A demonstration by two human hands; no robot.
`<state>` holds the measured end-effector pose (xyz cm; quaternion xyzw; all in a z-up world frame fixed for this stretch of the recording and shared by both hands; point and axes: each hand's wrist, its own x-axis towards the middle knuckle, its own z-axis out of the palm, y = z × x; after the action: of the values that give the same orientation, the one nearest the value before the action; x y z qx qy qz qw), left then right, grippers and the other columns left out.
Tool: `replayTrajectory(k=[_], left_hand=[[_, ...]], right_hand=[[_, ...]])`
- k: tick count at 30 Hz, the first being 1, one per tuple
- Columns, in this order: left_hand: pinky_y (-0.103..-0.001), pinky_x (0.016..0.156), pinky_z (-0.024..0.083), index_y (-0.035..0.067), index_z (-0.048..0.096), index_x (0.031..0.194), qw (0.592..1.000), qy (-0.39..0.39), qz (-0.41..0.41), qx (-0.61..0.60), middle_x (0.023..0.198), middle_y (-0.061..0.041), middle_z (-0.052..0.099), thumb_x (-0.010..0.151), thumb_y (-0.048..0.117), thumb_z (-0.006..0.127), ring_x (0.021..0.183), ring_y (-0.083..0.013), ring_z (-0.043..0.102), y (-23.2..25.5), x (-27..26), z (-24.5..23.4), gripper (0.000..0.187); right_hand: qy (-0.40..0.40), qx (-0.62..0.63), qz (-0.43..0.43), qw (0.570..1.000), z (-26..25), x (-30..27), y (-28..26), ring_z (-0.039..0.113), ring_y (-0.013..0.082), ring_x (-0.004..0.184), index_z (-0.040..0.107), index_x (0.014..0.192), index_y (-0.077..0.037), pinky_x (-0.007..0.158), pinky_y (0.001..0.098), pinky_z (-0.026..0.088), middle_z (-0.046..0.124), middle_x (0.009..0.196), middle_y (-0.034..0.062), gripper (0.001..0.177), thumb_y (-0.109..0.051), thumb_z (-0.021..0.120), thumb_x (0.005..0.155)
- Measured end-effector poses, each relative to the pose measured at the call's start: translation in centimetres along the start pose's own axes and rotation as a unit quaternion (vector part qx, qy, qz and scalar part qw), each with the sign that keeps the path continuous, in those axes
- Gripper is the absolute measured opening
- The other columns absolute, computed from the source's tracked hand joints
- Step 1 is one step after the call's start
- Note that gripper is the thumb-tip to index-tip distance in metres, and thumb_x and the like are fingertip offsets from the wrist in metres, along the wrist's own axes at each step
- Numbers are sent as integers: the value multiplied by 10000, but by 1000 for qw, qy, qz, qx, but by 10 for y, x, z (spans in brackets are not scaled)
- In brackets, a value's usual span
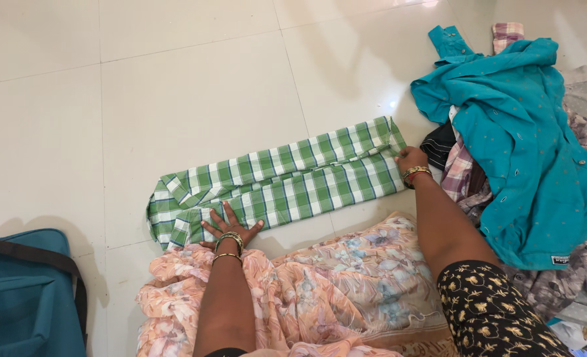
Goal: The person folds a green and white plaid shirt on the floor and then places it inside a blue backpack.
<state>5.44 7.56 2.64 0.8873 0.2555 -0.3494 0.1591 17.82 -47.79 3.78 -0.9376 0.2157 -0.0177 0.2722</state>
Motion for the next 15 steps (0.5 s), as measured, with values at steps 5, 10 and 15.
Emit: replayTrajectory(k=[5, 10, 15], left_hand=[[-841, 1093, -22, 413, -328, 1547, 1000, -6, -1, 9, 1637, -69, -424, 623, 935, 629, 1456, -454, -407, 0, 1, -1, 1429], [-842, 1093, -23, 410, -333, 1548, 1000, -6, -2, 10, 1637, -70, -423, 626, 939, 621, 1459, -458, -407, 0, 1, -1, 1428], [-837, 1095, -33, 414, -323, 1550, 1000, -5, -5, 9, 1639, -75, -423, 625, 937, 630, 1458, -456, -399, 2, 0, -2, 1427]], right_hand=[[20, -33, 61, 997, -5, -1, -3, 728, 311, 966, 788, 1039, -131, 900, 439, 552, 772, 1040, 127, 211, -265, 802, 876], [24, -128, 37, 991, -7, -6, -16, 673, 337, 1103, 790, 1000, -169, 941, 474, 532, 741, 1115, 101, 156, -241, 802, 861], [90, -31, -162, 982, 25, -29, -48, 573, 347, 1295, 648, 1302, -101, 1120, 463, 465, 614, 1382, 137, 475, -269, 798, 884]])
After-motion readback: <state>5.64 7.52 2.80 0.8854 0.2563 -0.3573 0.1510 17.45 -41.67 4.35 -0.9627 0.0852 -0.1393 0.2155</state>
